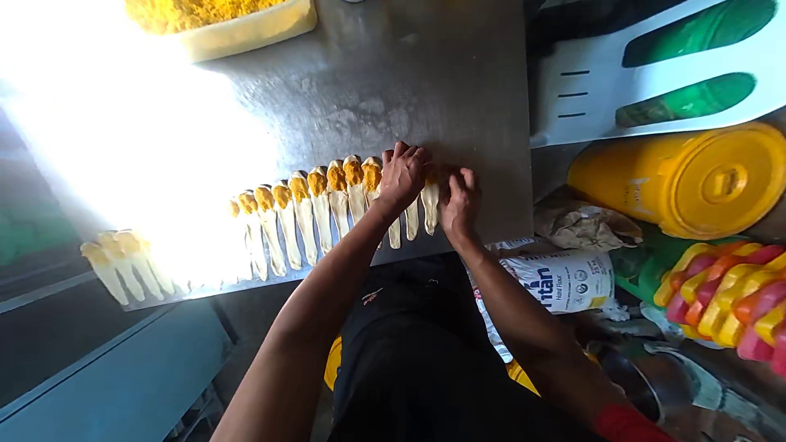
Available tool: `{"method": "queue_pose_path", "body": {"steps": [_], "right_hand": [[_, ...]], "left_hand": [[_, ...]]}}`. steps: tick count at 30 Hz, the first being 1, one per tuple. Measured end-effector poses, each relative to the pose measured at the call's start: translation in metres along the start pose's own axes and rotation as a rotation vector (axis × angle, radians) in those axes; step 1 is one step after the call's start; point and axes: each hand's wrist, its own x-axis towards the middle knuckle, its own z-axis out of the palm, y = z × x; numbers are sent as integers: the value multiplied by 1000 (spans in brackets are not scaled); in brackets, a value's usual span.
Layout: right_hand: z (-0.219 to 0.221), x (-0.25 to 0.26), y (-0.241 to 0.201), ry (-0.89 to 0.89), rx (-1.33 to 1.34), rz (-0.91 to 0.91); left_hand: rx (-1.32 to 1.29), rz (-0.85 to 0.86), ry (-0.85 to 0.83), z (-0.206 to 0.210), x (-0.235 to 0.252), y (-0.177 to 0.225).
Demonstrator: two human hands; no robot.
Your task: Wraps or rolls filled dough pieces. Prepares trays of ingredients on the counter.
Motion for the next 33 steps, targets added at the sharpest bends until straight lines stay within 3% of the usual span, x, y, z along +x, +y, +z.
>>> {"method": "queue_pose_path", "body": {"steps": [6,11,16,22,25,28,33], "right_hand": [[15,-10,-7,-85,-155,-78],[10,20,10,-3,36,-75],[11,75,27,-171,221,-241],[4,90,33,-350,248,-197],[5,80,34,-177,269,-256],[10,51,35,44,226,-323],[30,-8,52,102,28,-402]], "left_hand": [[-33,-8,7,-1,-3,5],[-31,-18,78,3,-10,3],[7,-39,118,7,-11,2],[-52,66,160,8,-16,-5],[-97,151,237,11,-22,-9],[22,283,315,15,-36,-11],[196,369,189,37,-73,-7]]}}
